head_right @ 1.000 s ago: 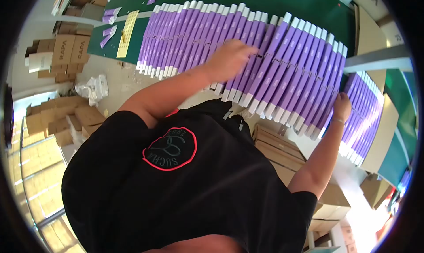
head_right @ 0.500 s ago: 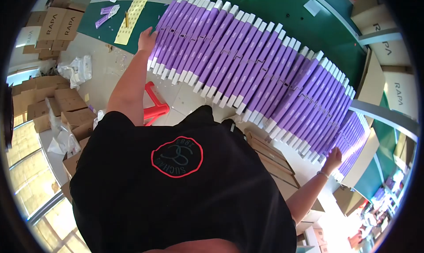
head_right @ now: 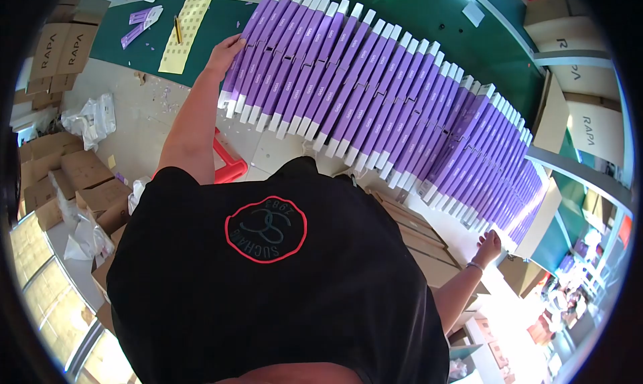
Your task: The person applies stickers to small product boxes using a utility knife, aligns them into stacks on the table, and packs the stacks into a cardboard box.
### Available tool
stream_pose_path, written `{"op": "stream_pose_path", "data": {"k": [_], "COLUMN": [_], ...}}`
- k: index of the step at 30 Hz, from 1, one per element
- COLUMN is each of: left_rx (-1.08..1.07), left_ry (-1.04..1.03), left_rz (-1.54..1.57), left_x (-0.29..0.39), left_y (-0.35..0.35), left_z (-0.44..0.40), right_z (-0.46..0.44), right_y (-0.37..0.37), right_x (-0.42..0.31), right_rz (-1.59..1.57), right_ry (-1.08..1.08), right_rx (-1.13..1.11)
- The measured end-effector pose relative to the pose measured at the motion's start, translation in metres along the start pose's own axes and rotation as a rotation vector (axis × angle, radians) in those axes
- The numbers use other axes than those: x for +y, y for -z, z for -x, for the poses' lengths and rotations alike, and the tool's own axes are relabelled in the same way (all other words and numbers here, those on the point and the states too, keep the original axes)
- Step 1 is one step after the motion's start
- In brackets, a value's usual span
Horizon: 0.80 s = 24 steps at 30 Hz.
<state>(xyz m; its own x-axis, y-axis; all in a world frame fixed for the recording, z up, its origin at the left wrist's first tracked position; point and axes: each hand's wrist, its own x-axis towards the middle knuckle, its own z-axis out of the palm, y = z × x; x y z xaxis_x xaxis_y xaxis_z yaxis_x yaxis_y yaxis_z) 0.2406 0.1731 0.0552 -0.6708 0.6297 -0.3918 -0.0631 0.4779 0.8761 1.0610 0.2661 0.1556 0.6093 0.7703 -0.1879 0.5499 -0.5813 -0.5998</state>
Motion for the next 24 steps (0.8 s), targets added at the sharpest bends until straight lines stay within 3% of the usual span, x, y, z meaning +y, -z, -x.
{"op": "stream_pose_path", "data": {"k": [2, 6, 11, 15, 18, 20, 24], "left_rx": [-0.011, 0.113, 0.15, 0.157, 0.109, 0.115, -0.001], "left_ry": [-0.019, -0.254, -0.301, -0.351, -0.352, -0.444, -0.537], "left_rz": [0.0, -0.231, -0.527, -0.551, -0.462, -0.618, -0.565], "left_x": [-0.003, -0.013, -0.013, -0.022, -0.041, -0.066, -0.015], "left_y": [0.001, -0.002, -0.008, 0.0, 0.006, 0.016, -0.029], "left_z": [-0.004, -0.013, -0.009, -0.021, -0.054, -0.086, -0.06], "right_z": [0.009, 0.023, 0.032, -0.019, 0.022, 0.041, 0.063], "right_y": [-0.001, -0.003, -0.005, 0.0, -0.002, -0.005, -0.006], "right_x": [0.0, 0.002, 0.012, 0.092, 0.059, 0.037, 0.006], "right_rz": [-0.01, -0.03, -0.056, -0.275, -0.184, -0.23, -0.143], "right_ry": [-0.012, -0.038, -0.074, -0.025, -0.046, -0.054, -0.106], "right_rx": [0.001, 0.002, 0.004, -0.146, -0.063, -0.029, 0.031]}}
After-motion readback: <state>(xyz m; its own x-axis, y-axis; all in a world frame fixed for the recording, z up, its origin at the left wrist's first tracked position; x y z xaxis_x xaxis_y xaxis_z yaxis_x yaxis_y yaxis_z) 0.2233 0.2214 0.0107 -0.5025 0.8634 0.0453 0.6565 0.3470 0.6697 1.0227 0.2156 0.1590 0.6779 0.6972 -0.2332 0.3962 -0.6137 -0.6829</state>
